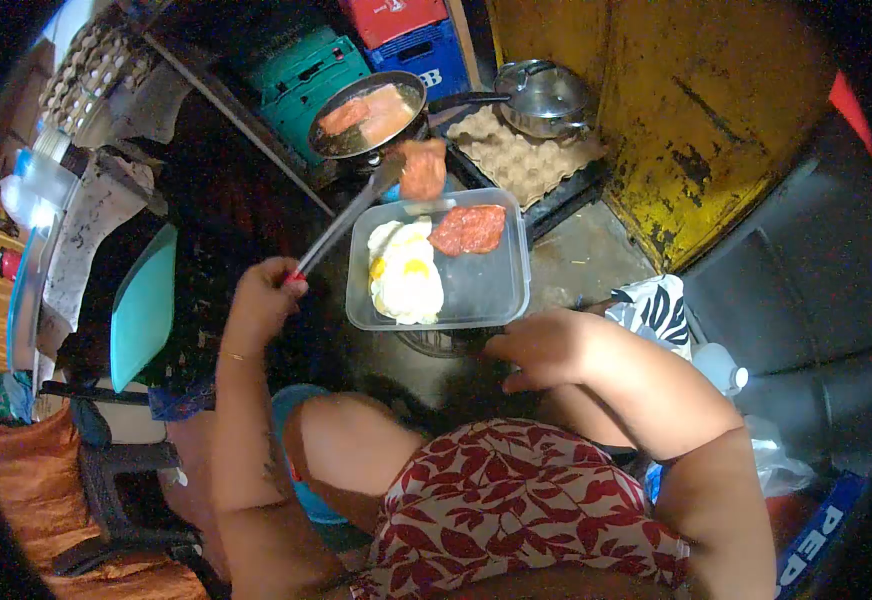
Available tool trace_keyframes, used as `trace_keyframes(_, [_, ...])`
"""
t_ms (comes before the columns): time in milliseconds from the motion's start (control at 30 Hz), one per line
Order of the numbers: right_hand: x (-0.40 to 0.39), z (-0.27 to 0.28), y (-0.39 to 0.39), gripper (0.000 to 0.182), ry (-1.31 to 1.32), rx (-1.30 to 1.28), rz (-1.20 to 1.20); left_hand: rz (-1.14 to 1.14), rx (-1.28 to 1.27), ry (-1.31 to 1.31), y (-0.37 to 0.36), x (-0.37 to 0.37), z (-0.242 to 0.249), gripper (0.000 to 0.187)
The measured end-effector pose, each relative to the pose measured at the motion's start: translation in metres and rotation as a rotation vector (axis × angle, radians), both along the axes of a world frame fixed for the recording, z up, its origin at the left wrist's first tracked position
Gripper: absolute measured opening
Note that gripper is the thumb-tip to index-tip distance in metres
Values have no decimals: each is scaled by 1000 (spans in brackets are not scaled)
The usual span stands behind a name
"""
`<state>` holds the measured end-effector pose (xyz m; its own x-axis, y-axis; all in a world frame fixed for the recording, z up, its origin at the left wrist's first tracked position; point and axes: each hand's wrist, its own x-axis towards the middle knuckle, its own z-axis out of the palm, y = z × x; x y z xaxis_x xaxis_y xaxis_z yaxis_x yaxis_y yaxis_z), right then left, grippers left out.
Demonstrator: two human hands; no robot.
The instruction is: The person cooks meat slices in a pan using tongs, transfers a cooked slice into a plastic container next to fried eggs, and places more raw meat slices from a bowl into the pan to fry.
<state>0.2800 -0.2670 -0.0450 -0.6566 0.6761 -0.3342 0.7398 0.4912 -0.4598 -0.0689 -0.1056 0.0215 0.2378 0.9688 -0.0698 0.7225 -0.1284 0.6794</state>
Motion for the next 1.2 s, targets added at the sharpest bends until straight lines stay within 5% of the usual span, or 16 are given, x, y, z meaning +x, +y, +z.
trace_keyframes(167, [3, -2, -5, 59, -12, 23, -17, 29, -124, 101, -25, 11, -36, 21])
trace_keyframes(567, [-1, 25, -6, 58, -82, -69, -45, -190, 96, 566, -52, 120, -92, 25])
trace_keyframes(767, [0, 37, -7, 59, -117, -121, -63, -193, 47, 505, -62, 105, -66, 25])
trace_keyframes(967, [-5, 28, -4, 59, -182, -108, -70, 88, 371, 233, -35, 61, -19, 26])
trace_keyframes(1200, [1, 2, -4, 62, -39, -214, -179, 252, 645, 788, 48, 46, 21, 15])
